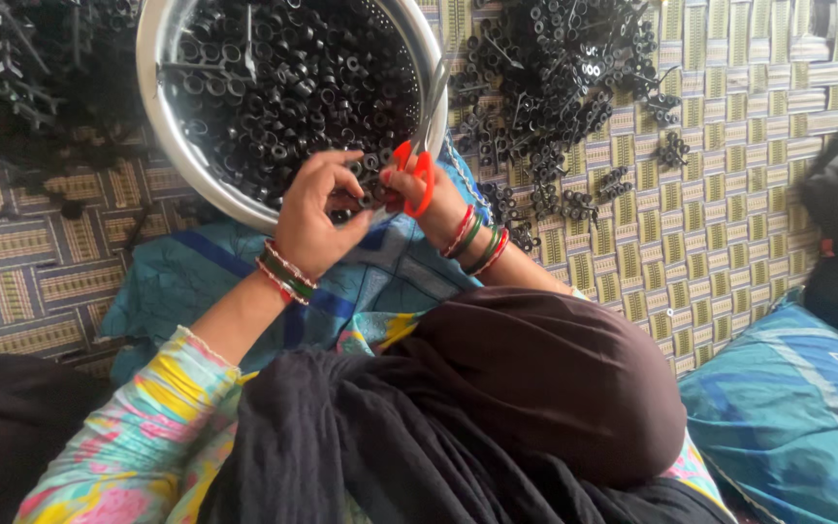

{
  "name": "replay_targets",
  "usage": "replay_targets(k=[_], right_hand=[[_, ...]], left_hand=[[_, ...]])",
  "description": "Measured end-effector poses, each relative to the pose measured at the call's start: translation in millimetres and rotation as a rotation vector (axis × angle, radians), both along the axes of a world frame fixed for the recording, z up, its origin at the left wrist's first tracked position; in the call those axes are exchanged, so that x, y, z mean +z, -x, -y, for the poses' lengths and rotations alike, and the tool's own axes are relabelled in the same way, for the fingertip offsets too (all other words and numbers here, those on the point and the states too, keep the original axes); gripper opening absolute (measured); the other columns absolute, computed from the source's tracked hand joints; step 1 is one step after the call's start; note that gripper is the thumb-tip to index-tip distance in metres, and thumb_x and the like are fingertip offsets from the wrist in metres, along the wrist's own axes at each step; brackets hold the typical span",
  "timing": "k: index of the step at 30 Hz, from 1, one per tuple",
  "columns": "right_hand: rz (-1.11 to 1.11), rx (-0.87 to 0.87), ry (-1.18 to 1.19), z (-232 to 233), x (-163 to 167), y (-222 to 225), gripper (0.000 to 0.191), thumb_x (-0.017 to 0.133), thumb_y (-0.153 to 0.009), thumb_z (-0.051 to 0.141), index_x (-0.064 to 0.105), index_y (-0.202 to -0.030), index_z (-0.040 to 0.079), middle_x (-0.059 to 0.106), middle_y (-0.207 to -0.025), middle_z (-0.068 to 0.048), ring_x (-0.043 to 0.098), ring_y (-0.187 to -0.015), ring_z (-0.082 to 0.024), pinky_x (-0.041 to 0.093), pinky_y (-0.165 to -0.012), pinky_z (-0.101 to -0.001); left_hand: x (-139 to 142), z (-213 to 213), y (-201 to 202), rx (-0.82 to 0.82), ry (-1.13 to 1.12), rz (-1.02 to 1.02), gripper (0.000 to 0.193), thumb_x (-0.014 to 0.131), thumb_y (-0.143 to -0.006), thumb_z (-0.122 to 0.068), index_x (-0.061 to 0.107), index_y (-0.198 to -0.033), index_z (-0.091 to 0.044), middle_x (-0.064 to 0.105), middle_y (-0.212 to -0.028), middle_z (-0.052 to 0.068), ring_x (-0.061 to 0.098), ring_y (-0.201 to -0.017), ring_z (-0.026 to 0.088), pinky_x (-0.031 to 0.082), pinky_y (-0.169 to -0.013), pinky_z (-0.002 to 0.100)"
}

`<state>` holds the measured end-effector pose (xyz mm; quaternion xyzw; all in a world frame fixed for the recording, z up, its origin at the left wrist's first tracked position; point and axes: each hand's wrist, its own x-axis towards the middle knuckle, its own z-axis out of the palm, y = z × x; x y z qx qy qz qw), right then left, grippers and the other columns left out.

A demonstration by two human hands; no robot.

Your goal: The person sits on a mat and uses red-handled scissors to cut small black rubber pieces from a metal bowl. They pick up each piece, snip it, and drop the cut parts into the bowl, repeating this process continuously.

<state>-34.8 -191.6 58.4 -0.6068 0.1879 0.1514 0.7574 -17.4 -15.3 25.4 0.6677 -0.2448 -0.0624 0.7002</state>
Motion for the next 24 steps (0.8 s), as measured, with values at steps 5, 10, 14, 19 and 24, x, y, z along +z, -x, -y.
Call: replay_targets(k=[5, 10, 14, 19, 24], right_hand=[[0.103, 0.159, 0.154, 6, 3, -7, 0.012, 0.071, -0.093, 0.016, 0.067, -0.095, 0.005, 0.068, -0.082, 0.0, 0.063, -0.073, -0.01, 0.049, -0.067, -0.0259], [0.24, 0.353, 0.315, 6, 8, -3, 0.014, 0.076, -0.094, 0.015, 0.067, -0.094, 0.004, 0.065, -0.082, 0.001, 0.058, -0.075, -0.007, 0.047, -0.066, -0.0243], [0.207, 0.255, 0.258, 5, 6, 1, 0.019, 0.072, -0.097, 0.023, 0.065, -0.093, 0.006, 0.07, -0.078, 0.001, 0.067, -0.073, -0.007, 0.054, -0.067, -0.024], [0.155, 0.536, 0.708, 22, 2, 11, 0.035, 0.073, -0.092, 0.042, 0.066, -0.091, 0.008, 0.067, -0.066, -0.003, 0.067, -0.063, -0.018, 0.05, -0.058, -0.0348], [0.412, 0.739, 1.074, 29, 0, 15, 0.05, 0.072, -0.088, 0.056, 0.062, -0.091, 0.007, 0.064, -0.064, -0.009, 0.065, -0.064, -0.034, 0.047, -0.06, -0.0473]], left_hand=[[3, -5, 7, 0.019, 0.146, -0.439, 0.047, 0.076, -0.087, -0.004, 0.049, -0.125, -0.006, 0.062, -0.112, 0.005, 0.068, -0.087, 0.011, 0.06, -0.076, 0.022], [12, -6, -12, -0.147, -0.268, -0.26, 0.035, 0.075, -0.083, -0.003, 0.064, -0.117, -0.003, 0.071, -0.09, 0.004, 0.07, -0.082, 0.012, 0.055, -0.073, 0.025], [18, -11, -22, -0.138, -0.396, -0.174, 0.022, 0.075, -0.088, -0.003, 0.069, -0.109, -0.004, 0.075, -0.095, 0.005, 0.074, -0.086, 0.014, 0.055, -0.075, 0.026], [22, -11, -31, 0.031, 0.271, -0.838, 0.015, 0.068, -0.093, 0.0, 0.066, -0.105, -0.009, 0.074, -0.096, 0.002, 0.073, -0.086, 0.014, 0.062, -0.073, 0.028], [25, -7, -37, 0.106, 0.358, -0.77, 0.022, 0.069, -0.09, 0.005, 0.062, -0.105, -0.009, 0.071, -0.097, 0.001, 0.072, -0.087, 0.012, 0.064, -0.073, 0.028]])
